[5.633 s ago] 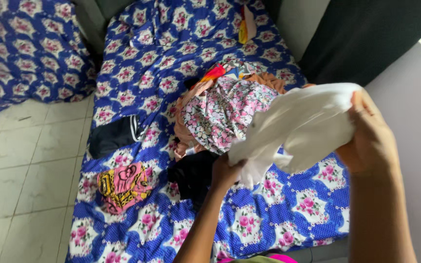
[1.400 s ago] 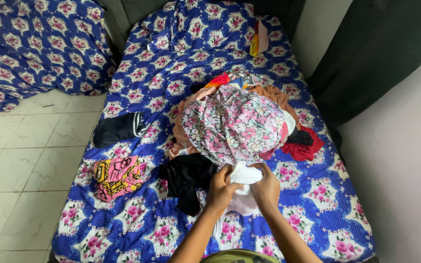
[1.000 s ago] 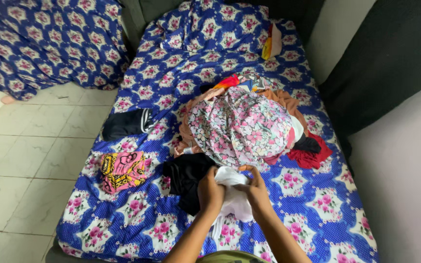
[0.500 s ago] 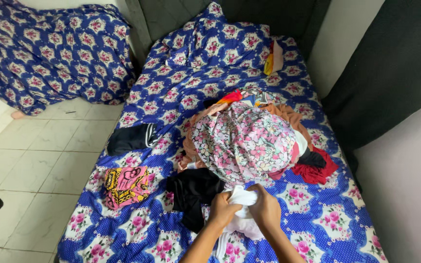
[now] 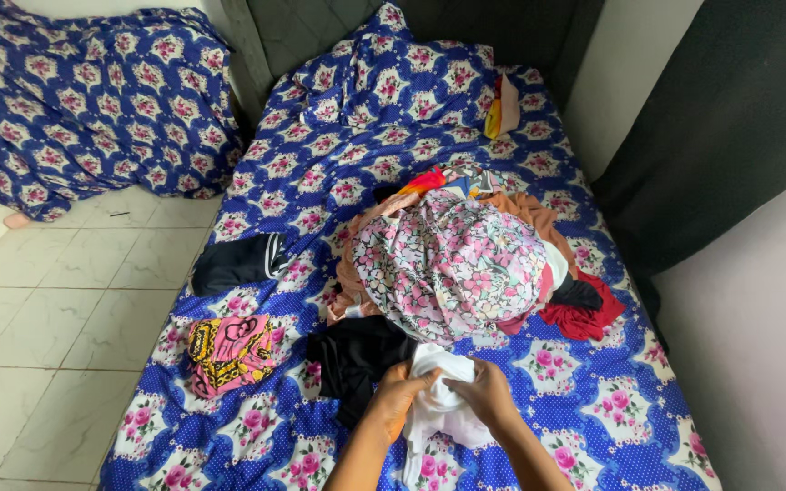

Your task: The person picks up clothing items from a bed, folds them by hand, and places the folded items onto the surface of the bed.

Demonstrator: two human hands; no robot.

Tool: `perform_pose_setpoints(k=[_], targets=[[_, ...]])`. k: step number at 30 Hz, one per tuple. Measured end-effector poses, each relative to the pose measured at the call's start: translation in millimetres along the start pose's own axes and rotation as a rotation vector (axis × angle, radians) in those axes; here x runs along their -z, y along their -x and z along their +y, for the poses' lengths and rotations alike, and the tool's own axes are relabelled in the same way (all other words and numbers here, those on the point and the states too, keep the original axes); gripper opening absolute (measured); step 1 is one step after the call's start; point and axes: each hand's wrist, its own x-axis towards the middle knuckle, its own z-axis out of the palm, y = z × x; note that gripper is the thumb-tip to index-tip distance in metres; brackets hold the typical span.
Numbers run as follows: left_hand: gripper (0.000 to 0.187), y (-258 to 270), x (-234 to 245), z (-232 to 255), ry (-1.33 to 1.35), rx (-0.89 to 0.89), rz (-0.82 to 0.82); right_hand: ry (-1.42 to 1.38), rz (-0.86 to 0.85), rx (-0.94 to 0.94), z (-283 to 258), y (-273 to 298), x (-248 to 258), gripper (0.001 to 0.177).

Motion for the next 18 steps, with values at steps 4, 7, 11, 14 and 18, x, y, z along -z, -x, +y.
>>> perform_pose_setpoints(k=[4, 7, 11, 14, 18], targets=[[0.025, -7, -1, 1, 0.044, -0.124, 0.199, -0.604, -0.499, -0.025, -23, 18, 11, 0.032], [0.022, -23, 3, -5, -0.034, -0.159, 0.239, -0.82, -0.496, -0.072, -41, 32, 10, 0.036], [0.019, -26, 8, -7, 0.018, -0.141, 0.188, -1.014, -0.567, -0.081, -57, 36, 15, 0.036], [0.029, -2, 3, 14, -0.074, -0.306, 0.143, -0.954, -0.374, -0.115, -55, 29, 23, 0.038], [0.022, 18, -19, 49, -0.091, -0.423, 0.191, -0.944, -0.254, -0.128, -40, 14, 34, 0.03]])
